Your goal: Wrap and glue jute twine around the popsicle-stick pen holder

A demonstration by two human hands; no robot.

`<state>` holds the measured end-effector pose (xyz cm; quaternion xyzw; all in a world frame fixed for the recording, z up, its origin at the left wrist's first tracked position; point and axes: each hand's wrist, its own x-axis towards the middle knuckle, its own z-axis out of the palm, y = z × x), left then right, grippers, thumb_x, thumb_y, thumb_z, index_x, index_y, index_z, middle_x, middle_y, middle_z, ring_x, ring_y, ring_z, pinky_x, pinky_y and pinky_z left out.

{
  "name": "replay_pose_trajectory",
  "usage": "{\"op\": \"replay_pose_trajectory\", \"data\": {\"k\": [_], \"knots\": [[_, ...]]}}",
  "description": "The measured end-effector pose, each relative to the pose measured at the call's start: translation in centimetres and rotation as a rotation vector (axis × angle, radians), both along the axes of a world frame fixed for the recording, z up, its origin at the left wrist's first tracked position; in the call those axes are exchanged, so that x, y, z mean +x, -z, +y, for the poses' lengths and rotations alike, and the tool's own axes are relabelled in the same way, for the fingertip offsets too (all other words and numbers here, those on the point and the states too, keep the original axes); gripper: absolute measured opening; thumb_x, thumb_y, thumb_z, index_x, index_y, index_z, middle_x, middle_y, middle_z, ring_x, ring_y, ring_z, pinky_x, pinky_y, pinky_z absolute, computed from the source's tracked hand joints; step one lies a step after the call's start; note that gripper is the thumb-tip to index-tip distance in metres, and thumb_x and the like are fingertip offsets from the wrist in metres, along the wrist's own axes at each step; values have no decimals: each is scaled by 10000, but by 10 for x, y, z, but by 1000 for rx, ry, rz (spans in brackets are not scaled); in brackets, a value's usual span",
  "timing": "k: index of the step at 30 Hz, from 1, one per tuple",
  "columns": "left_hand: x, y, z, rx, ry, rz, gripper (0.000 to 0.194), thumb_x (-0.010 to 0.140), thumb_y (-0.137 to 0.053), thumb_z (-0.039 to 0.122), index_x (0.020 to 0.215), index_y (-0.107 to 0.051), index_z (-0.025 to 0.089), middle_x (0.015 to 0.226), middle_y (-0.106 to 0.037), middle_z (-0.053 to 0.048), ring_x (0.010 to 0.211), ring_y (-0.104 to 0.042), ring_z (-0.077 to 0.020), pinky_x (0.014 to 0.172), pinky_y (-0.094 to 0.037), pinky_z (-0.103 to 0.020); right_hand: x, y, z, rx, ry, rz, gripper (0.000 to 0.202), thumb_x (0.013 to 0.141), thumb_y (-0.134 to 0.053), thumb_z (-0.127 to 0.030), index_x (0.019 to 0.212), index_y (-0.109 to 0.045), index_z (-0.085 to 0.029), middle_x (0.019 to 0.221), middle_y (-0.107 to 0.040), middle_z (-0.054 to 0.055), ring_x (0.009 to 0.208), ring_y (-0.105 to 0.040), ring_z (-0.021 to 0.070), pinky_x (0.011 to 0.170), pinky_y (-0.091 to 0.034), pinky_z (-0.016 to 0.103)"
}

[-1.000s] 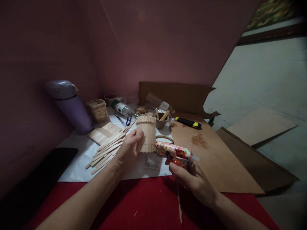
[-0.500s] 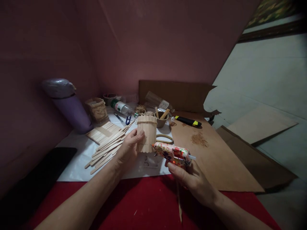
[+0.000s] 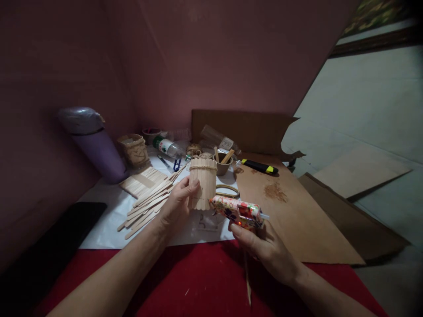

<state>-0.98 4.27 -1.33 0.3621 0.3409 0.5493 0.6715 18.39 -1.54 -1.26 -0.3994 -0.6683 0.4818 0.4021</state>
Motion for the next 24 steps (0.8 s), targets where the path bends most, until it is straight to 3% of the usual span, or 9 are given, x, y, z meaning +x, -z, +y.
{"op": "replay_pose_trajectory", "data": {"k": [9, 18, 24], "knots": [[-1, 1, 0, -5, 3, -12, 402, 663, -750, 372, 982, -602, 178, 939, -689, -61, 841, -645, -241, 633, -509, -325, 2, 5, 0, -8, 2, -1, 356, 894, -569, -368, 1215, -617, -221, 1075, -679, 62, 998, -606, 220, 899, -470, 342], [-1, 0, 0, 2, 3, 1, 402, 696, -721, 387, 1004, -596, 161, 921, -688, -70, 808, -640, -238, 617, -503, -325, 2, 1, 0, -15, -5, -5, 278, 905, -555, -351, 1139, -626, -219, 953, -649, 34, 933, -577, 202, 840, -450, 317], [-3, 3, 0, -13, 2, -2, 444, 721, -704, 381, 1096, -613, 161, 967, -705, -79, 849, -649, -251, 653, -529, -347, 2, 3, 0, -47, 9, 2, 179, 903, -550, -356, 920, -625, -194, 715, -555, 0, 687, -497, 153, 659, -432, 276]]}}
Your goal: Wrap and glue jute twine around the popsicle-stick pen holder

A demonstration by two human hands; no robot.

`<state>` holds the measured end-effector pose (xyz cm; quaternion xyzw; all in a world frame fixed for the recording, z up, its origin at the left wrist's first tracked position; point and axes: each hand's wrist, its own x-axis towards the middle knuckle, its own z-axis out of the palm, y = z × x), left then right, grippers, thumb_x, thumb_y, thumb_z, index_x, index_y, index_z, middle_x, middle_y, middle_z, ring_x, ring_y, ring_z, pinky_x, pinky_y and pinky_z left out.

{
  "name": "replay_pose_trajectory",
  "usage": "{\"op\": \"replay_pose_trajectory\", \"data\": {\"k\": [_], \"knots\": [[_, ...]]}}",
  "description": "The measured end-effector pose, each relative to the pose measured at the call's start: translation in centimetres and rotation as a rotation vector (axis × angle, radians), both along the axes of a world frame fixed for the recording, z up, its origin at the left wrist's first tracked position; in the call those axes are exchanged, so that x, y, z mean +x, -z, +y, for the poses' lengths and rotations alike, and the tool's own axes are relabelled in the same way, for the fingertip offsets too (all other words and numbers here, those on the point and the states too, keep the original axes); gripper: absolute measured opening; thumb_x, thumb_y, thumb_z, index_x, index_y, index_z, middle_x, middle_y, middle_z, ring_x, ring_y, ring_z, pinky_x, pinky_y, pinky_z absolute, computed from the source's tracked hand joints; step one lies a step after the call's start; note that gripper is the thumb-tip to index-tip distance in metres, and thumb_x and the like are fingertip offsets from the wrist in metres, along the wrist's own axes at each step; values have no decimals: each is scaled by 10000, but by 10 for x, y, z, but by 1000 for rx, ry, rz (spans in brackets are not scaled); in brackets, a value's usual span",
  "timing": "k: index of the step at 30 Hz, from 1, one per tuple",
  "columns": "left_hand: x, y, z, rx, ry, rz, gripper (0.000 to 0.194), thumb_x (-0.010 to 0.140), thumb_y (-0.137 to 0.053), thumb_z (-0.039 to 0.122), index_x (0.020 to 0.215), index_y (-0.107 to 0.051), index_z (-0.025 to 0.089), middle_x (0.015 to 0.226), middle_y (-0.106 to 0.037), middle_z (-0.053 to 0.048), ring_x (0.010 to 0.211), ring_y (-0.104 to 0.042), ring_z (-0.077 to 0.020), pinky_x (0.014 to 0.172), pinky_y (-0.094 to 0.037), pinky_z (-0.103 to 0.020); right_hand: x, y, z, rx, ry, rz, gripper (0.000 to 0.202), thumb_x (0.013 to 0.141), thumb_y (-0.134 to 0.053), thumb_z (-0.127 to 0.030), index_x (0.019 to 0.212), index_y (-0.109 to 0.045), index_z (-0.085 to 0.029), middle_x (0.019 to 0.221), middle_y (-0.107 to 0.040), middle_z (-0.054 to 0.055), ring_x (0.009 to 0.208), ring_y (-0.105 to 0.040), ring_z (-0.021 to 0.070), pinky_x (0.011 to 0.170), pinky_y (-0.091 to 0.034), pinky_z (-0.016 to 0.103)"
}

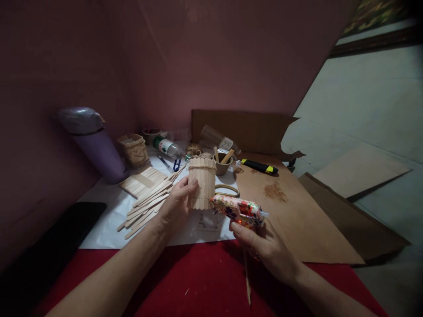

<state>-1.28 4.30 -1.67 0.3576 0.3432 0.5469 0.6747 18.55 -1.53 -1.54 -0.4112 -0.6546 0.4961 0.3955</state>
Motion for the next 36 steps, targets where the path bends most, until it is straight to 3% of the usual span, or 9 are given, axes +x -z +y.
{"op": "replay_pose_trajectory", "data": {"k": [6, 10, 17, 23, 36], "knots": [[-1, 5, 3, 9, 33, -51, 538, 729, -702, 402, 1182, -579, 139, 1050, -691, -117, 880, -656, -269, 719, -545, -397, 1, 3, 1, -21, 18, 3, 213, 891, -562, -388, 850, -610, -184, 604, -454, -34, 555, -388, 117, 532, -364, 248], [-2, 6, 4, -20, 51, -68, 523, 749, -681, 393, 1190, -578, 132, 1004, -702, -112, 879, -661, -270, 756, -535, -404, 2, 4, 1, -56, 34, 47, 260, 860, -594, -431, 765, -568, -190, 603, -486, -21, 535, -413, 116, 475, -345, 239], [-2, 7, 5, -15, 53, -119, 444, 806, -625, 349, 1182, -591, 113, 985, -710, -124, 872, -663, -260, 740, -531, -374, 1, 9, 4, -192, 1, 166, 391, 838, -557, -557, 754, -527, -176, 502, -410, -60, 384, -316, 59, 345, -221, 201], [-1, 4, 7, -103, 32, -146, 450, 821, -593, 324, 1207, -583, 92, 897, -718, -134, 793, -674, -260, 707, -540, -372, 2, 10, 6, -266, -25, 320, 358, 782, -655, -484, 910, -582, -158, 518, -407, -78, 386, -312, 42, 343, -231, 172], [1, 1, 3, -204, 77, -195, 434, 864, -526, 359, 1204, -586, 97, 930, -707, -149, 801, -670, -269, 724, -540, -390, 4, 12, 8, -408, -122, 466, 264, 815, -634, -401, 910, -608, -156, 487, -356, -97, 362, -238, 33, 344, -185, 175]]}}
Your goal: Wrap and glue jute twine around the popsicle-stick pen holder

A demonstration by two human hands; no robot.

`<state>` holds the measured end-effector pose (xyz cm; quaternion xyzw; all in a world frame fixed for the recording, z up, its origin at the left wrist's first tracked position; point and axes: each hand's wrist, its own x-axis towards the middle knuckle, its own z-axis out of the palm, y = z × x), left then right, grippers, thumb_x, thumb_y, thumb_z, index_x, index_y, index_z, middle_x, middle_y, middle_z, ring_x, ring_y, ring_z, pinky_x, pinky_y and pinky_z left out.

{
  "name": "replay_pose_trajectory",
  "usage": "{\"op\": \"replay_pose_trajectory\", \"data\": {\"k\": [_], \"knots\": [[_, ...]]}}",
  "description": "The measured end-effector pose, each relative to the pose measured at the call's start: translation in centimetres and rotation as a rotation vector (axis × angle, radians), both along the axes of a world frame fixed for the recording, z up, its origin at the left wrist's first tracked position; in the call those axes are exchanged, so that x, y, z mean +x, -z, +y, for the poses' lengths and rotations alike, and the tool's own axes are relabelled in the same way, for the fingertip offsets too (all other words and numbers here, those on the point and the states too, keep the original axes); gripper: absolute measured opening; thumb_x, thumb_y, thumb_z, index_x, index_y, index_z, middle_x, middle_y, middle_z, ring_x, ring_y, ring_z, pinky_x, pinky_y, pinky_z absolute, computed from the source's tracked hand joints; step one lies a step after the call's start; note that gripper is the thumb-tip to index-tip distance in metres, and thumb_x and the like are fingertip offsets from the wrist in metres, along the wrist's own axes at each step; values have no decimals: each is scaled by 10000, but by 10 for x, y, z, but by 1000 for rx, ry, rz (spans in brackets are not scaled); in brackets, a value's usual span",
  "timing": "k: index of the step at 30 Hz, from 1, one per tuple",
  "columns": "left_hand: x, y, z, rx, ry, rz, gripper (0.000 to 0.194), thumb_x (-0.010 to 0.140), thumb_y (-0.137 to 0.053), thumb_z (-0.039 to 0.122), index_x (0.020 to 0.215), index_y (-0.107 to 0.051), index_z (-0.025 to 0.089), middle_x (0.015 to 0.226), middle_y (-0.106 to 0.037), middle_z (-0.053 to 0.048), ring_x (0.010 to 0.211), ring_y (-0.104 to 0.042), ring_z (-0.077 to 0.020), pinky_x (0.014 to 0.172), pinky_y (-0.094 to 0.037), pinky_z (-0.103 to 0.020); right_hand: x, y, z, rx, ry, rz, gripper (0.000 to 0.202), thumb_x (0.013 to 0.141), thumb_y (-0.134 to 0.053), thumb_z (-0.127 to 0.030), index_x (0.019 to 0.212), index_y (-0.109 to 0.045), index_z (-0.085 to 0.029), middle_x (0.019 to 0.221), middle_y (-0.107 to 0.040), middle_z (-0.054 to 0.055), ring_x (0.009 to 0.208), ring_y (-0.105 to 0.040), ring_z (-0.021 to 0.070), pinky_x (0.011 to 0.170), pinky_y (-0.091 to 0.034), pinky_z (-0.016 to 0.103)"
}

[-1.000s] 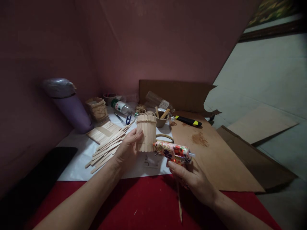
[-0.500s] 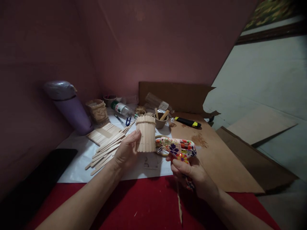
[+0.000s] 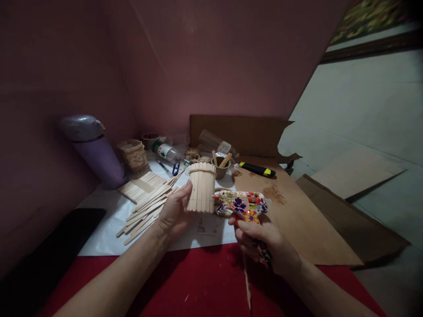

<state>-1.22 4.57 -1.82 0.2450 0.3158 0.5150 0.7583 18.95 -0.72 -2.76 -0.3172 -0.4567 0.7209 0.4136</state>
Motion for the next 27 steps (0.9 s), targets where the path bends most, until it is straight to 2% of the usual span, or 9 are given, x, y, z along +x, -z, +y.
{"op": "replay_pose_trajectory", "data": {"k": [9, 15, 23, 27], "knots": [[-1, 1, 1, -30, -28, -6, 466, 816, -610, 361, 1234, -578, 158, 960, -708, -120, 778, -663, -247, 647, -528, -352, 2, 1, -1, -34, -36, 28, 273, 788, -666, -388, 925, -603, -161, 496, -354, -97, 385, -226, 34, 356, -168, 182], [1, 0, -2, -38, -39, 17, 415, 763, -672, 346, 1109, -646, 117, 896, -722, -108, 759, -664, -224, 665, -524, -328, 1, -1, 0, -29, -9, -31, 312, 738, -693, -385, 919, -591, -151, 473, -365, -100, 374, -245, 42, 366, -169, 200], [1, 2, 0, -31, -37, 28, 435, 731, -703, 346, 1105, -646, 133, 944, -727, -95, 767, -672, -226, 677, -527, -345, -3, -3, 2, -25, 43, 7, 265, 728, -687, -344, 890, -582, -162, 469, -363, -99, 376, -268, 51, 353, -192, 191], [2, 1, -2, -33, -38, 24, 382, 746, -685, 334, 1072, -663, 134, 913, -731, -91, 754, -668, -216, 673, -527, -334, -4, -6, 1, -34, 48, 9, 263, 753, -671, -366, 879, -585, -152, 514, -415, -77, 387, -291, 47, 352, -199, 183]]}}
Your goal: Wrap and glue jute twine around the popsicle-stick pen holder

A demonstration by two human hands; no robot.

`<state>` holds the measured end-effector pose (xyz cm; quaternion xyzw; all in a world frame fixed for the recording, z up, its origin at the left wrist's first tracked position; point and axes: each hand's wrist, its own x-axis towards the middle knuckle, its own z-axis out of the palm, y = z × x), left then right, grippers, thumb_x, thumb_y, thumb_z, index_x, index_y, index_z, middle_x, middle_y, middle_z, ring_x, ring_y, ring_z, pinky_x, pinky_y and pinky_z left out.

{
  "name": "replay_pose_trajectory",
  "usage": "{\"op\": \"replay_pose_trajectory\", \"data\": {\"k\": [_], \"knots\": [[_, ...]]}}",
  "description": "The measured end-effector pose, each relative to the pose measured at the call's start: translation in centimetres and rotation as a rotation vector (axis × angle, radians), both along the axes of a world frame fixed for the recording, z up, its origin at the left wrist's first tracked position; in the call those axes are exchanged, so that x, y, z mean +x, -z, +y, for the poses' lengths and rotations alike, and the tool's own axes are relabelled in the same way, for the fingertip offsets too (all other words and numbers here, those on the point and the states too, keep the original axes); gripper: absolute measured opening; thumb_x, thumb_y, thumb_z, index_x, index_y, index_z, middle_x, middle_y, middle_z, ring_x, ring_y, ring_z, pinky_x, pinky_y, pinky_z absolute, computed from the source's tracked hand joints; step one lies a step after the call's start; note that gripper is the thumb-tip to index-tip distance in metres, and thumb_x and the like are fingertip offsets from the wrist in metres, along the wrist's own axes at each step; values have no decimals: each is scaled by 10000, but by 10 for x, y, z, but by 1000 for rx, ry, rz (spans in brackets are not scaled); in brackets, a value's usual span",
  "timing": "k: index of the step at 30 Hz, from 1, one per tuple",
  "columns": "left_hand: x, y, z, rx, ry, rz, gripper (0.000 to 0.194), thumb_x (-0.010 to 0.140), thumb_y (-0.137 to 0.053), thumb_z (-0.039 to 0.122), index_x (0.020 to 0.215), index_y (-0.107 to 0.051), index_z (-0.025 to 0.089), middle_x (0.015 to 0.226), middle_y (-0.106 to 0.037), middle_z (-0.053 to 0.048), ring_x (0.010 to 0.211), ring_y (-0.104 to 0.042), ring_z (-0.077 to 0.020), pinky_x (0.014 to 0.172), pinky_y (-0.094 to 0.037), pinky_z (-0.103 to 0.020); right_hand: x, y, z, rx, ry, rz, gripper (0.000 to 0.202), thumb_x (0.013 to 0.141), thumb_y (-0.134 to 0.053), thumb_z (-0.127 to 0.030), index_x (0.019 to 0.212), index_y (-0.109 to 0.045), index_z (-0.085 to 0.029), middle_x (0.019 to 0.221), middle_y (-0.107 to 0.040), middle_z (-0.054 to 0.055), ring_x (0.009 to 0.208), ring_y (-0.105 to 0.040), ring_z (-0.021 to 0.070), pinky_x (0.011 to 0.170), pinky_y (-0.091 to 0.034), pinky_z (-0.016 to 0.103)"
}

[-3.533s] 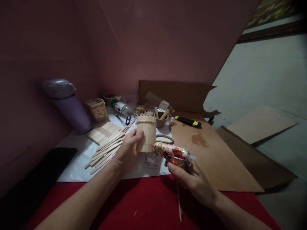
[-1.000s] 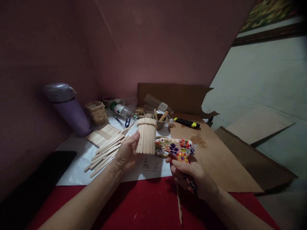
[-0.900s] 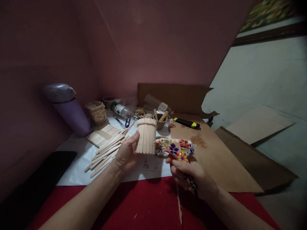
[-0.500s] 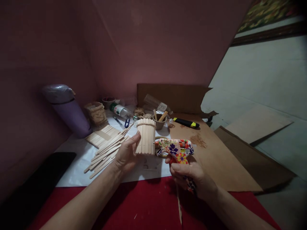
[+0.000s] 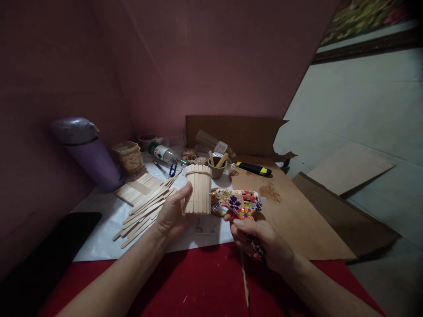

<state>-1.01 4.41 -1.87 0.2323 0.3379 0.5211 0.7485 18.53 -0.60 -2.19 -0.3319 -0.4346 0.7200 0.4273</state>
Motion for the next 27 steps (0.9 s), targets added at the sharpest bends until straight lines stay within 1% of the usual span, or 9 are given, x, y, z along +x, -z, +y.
{"op": "replay_pose_trajectory", "data": {"k": [4, 6, 9, 12, 14, 17, 21, 24, 27], "knots": [[0, -1, -1, 10, 26, -1, 390, 771, -660, 350, 1084, -659, 118, 909, -728, -98, 767, -664, -215, 682, -524, -326, 0, 1, 0, -15, -11, 30, 317, 810, -618, -440, 911, -595, -140, 546, -433, -65, 390, -297, 39, 372, -226, 182], [0, -1, -1, 20, 42, -15, 389, 783, -647, 345, 1101, -651, 120, 928, -725, -99, 783, -663, -216, 701, -522, -332, 1, 2, 1, -30, -20, 52, 329, 827, -597, -450, 931, -602, -138, 555, -428, -62, 397, -307, 39, 379, -230, 179], [0, 0, 0, 23, 25, -5, 391, 780, -654, 339, 1115, -642, 138, 952, -721, -93, 790, -659, -220, 693, -520, -335, 3, 6, 3, -52, -41, 112, 331, 847, -570, -454, 950, -607, -142, 569, -432, -52, 416, -333, 43, 391, -242, 176], [0, 2, 0, 19, 13, 8, 401, 770, -661, 350, 1112, -641, 141, 939, -720, -93, 774, -657, -225, 663, -515, -329, 4, 8, 4, -73, -50, 146, 355, 857, -558, -471, 963, -614, -138, 586, -453, -39, 436, -361, 49, 399, -252, 173], [1, 2, 0, 34, 23, -4, 401, 775, -653, 347, 1114, -640, 134, 935, -719, -100, 773, -656, -226, 671, -516, -334, 4, 8, 5, -89, -56, 154, 369, 864, -550, -481, 968, -619, -134, 592, -461, -34, 438, -370, 51, 400, -254, 173], [1, 2, 1, 39, 37, -15, 387, 781, -645, 342, 1102, -643, 127, 910, -720, -112, 780, -657, -233, 694, -516, -347, 4, 7, 6, -113, -62, 166, 373, 869, -545, -491, 964, -617, -138, 583, -453, -37, 432, -359, 51, 394, -249, 171], [1, 0, 1, 21, 46, 9, 396, 787, -640, 377, 1088, -644, 119, 883, -721, -122, 770, -659, -240, 691, -515, -354, 5, 7, 7, -140, -77, 186, 362, 859, -560, -486, 971, -611, -146, 584, -448, -42, 429, -345, 56, 384, -271, 165], [1, 0, 1, 8, 18, 25, 390, 784, -645, 376, 1074, -648, 116, 889, -722, -115, 768, -664, -235, 695, -521, -347, 6, 7, 11, -165, -84, 225, 388, 860, -547, -515, 976, -606, -150, 591, -457, -42, 428, -349, 61, 377, -295, 162], [1, -1, 1, -4, 1, 49, 392, 783, -645, 361, 1094, -646, 124, 898, -721, -106, 766, -666, -233, 657, -525, -330, 8, 7, 16, -180, -59, 301, 353, 870, -535, -492, 979, -594, -162, 610, -477, -39, 435, -360, 68, 374, -315, 159]]}}
